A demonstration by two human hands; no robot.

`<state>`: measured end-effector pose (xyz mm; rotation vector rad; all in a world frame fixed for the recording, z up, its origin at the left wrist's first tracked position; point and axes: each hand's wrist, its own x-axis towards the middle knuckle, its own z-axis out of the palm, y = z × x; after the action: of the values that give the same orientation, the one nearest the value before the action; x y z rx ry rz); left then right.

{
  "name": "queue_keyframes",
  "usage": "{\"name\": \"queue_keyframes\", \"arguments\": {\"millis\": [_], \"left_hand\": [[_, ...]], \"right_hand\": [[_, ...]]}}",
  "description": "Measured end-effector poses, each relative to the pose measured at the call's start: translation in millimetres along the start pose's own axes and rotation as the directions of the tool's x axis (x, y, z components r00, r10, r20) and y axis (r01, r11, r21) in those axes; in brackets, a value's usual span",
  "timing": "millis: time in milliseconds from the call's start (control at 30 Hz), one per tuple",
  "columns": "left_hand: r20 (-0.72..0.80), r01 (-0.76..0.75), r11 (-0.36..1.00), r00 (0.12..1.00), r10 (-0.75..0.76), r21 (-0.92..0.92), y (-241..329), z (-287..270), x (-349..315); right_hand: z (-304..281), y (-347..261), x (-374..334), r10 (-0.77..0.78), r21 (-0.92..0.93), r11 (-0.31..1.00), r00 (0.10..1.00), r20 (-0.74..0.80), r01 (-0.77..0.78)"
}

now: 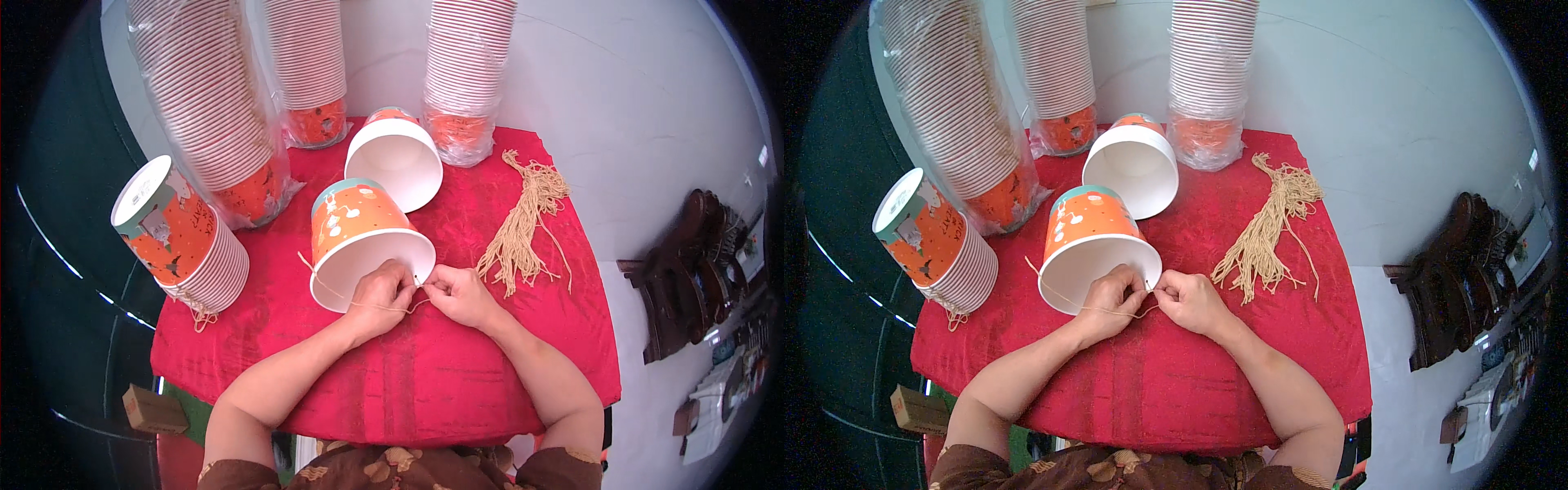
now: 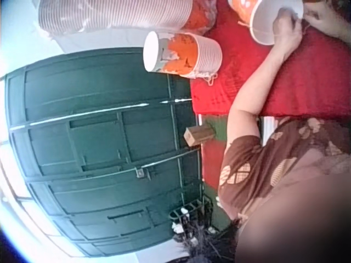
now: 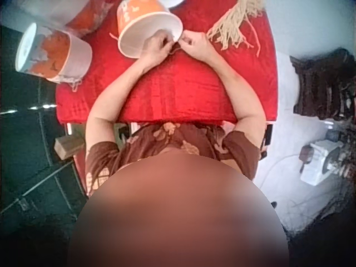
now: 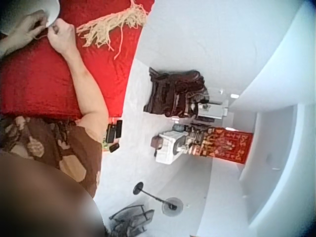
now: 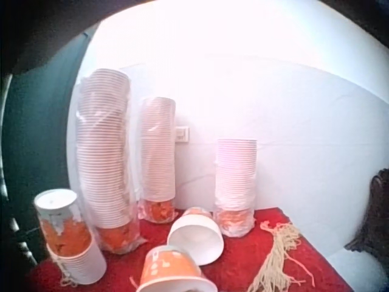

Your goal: Attaching elastic strings to paper cups by threading them through pre-made holes to create party hats.

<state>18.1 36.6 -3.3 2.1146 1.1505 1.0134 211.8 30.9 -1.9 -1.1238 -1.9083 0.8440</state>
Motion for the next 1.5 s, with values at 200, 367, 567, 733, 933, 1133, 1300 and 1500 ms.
{"name": "queue_keyframes", "arguments": {"millis": [200,367,567,733,933,1133,1300,1500], "left_hand": [[0.01,-0.02,0.999,1.0,0.02,0.034,2.5,-0.9,1.0],[0.006,-0.067,0.997,0.998,0.067,0.045,-2.3,0.3,1.0],[-0.025,-0.132,0.986,0.991,0.135,0.106,-6.5,7.4,-1.7],[-0.033,-0.201,0.961,0.977,0.21,0.189,7.3,11.8,-9.4],[0.01,-0.305,0.927,0.95,0.311,0.22,16.8,14.9,-15.7],[0.038,-0.477,0.873,0.879,0.475,0.104,24.5,-1.9,-25.8],[-0.106,-0.472,0.866,0.865,0.491,0.164,20.7,-18.3,-24.1],[-0.228,0.123,0.78,0.918,-0.324,-0.613,-1.3,-51.7,-5.4]], "right_hand": [[2.3,0.5,2.9,-0.073,-0.036,0.997,0.997,-0.04,0.072],[2.0,3.4,4.7,-0.062,-0.079,0.995,0.998,-0.008,0.061],[-2.4,-14.4,6.4,0.066,-0.056,0.996,0.997,-0.035,-0.068],[9.8,0.4,5.9,-0.01,-0.129,0.992,0.99,-0.144,-0.009],[12.8,7.5,4.3,0.005,-0.021,1.0,0.973,-0.231,-0.01],[1.7,18.0,3.0,-0.049,0.103,0.989,0.886,-0.462,0.109],[-23.9,21.1,2.1,0.123,0.483,0.859,0.846,-0.52,0.172],[-23.7,18.6,-1.3,-0.053,0.201,0.955,0.792,-0.608,0.219]]}}
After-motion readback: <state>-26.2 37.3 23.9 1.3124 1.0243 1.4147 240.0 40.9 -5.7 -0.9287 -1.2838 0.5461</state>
